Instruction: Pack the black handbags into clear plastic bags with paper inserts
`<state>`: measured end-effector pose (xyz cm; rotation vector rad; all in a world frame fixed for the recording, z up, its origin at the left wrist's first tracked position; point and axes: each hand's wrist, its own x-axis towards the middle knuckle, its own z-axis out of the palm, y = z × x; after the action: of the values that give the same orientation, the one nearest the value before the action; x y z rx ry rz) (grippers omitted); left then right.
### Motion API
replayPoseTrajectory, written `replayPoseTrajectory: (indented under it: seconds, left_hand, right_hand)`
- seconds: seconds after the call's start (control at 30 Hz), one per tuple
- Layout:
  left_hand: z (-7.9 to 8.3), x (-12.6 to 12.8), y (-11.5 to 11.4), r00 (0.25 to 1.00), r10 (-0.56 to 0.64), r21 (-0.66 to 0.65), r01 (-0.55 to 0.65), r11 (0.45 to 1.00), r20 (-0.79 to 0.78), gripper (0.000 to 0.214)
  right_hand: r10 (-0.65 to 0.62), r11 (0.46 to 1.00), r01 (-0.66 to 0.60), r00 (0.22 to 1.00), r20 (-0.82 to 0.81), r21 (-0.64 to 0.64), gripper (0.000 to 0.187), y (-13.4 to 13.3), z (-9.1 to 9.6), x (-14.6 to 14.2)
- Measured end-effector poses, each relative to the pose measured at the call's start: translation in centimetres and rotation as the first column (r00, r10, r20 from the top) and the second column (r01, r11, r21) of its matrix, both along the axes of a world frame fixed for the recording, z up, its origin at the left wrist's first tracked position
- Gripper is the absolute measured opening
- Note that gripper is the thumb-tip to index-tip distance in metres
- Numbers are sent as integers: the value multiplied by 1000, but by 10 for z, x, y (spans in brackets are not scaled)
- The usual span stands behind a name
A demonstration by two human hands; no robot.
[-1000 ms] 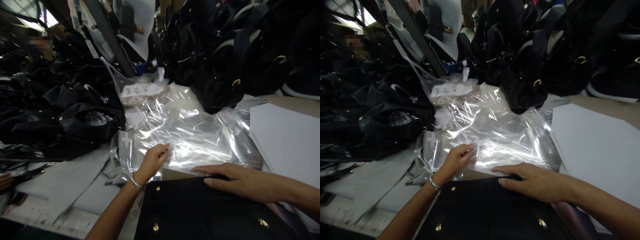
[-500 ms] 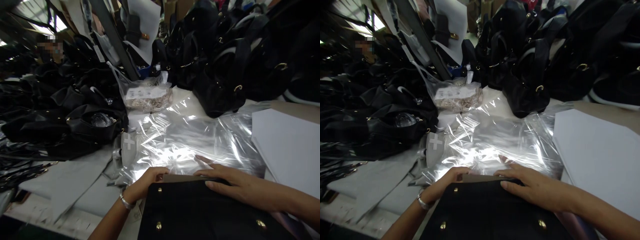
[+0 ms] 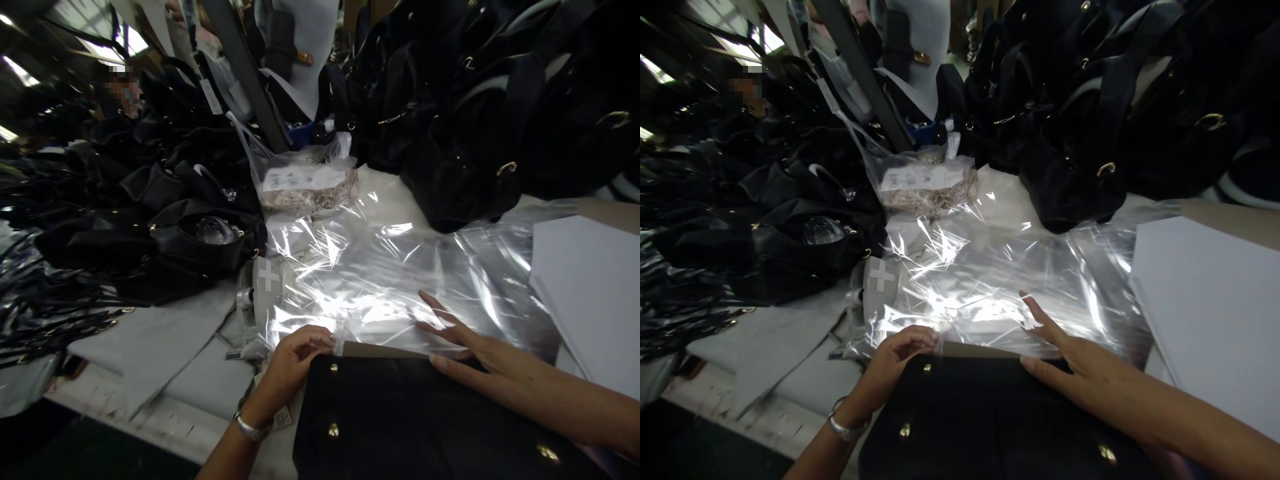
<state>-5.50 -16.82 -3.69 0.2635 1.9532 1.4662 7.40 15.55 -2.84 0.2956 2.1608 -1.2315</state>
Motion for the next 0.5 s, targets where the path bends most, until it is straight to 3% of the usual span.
replayPoseTrajectory:
  seconds: [0.13, 0.27, 0.37, 0.5]
  left_hand:
    - [5, 5, -3, 989, 6, 75, -17, 997, 151, 20]
    - [11, 10, 4, 956, 17, 159, -67, 985, 293, 16]
    - [11, 16, 9, 971, 13, 172, -56, 984, 239, 18]
    - [-7, 20, -3, 986, 68, 111, -86, 990, 153, 24]
  right_hand:
    - [-108, 994, 108, 994, -7, 20, 95, 0, -7, 4]
    - [-106, 994, 106, 994, 5, 4, 81, 1, -8, 0]
    - [-64, 998, 64, 998, -2, -17, 67, 0, -8, -5]
    - [-241, 964, 235, 970, -33, -124, 56, -3, -10, -9]
